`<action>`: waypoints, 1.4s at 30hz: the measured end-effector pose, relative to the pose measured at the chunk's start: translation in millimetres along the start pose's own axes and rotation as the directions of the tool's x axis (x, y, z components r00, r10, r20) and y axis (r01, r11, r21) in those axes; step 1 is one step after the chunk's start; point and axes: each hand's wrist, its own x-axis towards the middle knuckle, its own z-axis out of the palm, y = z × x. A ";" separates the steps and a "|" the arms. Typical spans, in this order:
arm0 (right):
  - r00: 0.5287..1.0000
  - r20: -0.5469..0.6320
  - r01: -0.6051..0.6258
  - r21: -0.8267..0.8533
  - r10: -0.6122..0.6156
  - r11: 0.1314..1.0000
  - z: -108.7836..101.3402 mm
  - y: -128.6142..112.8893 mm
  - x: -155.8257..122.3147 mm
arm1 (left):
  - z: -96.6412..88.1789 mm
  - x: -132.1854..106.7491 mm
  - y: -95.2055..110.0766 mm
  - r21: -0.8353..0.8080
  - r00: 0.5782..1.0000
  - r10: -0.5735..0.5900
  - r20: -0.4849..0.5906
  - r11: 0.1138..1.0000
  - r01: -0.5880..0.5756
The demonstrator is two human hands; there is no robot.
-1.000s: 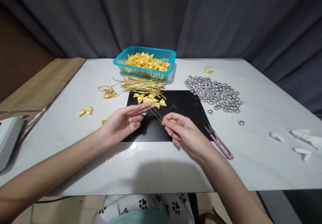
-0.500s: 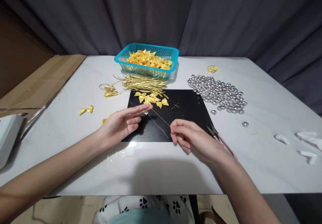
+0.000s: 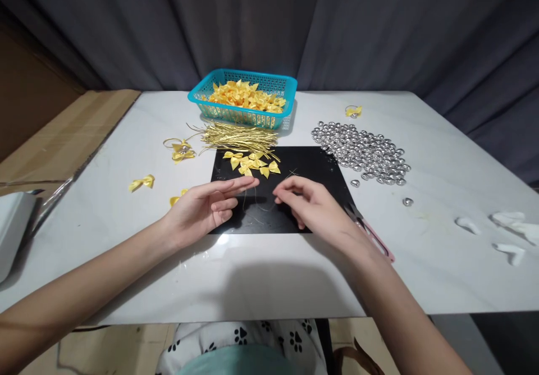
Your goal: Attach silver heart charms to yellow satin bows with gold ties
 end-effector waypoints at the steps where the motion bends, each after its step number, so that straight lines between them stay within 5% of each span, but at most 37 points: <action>1: 0.999 -0.016 0.030 0.017 -0.030 0.999 6.0 -2.1 0.8 | 0.7 -0.4 0.2 -0.005 1.000 0.001 0.002 1.000 -0.001; 3: 0.975 -0.183 0.128 0.006 -0.125 0.992 19.8 -5.2 -3.3 | 1.8 -1.3 1.2 -0.015 1.000 0.012 0.011 1.000 -0.012; 6: 0.760 -0.530 0.308 -0.217 -0.377 0.926 38.4 -6.4 -17.2 | 1.7 -2.3 2.7 -0.021 0.999 0.029 0.023 0.999 -0.028; 8: 0.646 -0.558 0.304 -0.437 -0.520 0.846 41.5 -4.8 -22.1 | 0.5 -2.8 3.2 -0.020 0.999 0.032 0.026 0.999 -0.031; 10: 0.614 -0.519 0.227 -0.605 -0.594 0.763 33.4 -2.1 -18.9 | -1.0 -3.2 3.3 -0.023 0.999 0.033 0.029 0.999 -0.032; 14: 0.733 -0.522 0.026 -0.619 -0.436 0.785 0.6 2.1 -2.0 | -2.8 -3.7 3.9 -0.029 0.999 0.027 0.019 0.999 -0.026; 17: 0.748 -0.513 0.132 -0.507 -0.421 0.852 -3.7 1.8 -1.4 | -2.6 -3.8 4.0 -0.031 1.000 0.025 0.015 0.999 -0.025; 21: 0.939 -0.058 0.301 -0.337 -0.339 0.892 26.1 0.9 -9.1 | -1.6 -4.1 3.3 -0.034 1.000 0.028 0.005 0.999 -0.027; 23: 0.949 0.007 0.290 -0.407 -0.315 0.866 40.6 0.9 -7.5 | -1.1 -4.6 3.0 -0.040 0.999 0.030 -0.011 0.999 -0.031; 27: 0.942 -0.055 0.269 -0.465 -0.330 0.844 50.8 2.3 1.8 | -0.6 -5.3 2.7 -0.047 0.999 0.028 -0.030 0.998 -0.029; 42: 0.971 0.163 0.226 -0.402 -0.173 0.887 18.8 3.4 0.8 | -7.5 -2.5 4.6 -0.037 0.999 0.043 -0.008 0.998 -0.044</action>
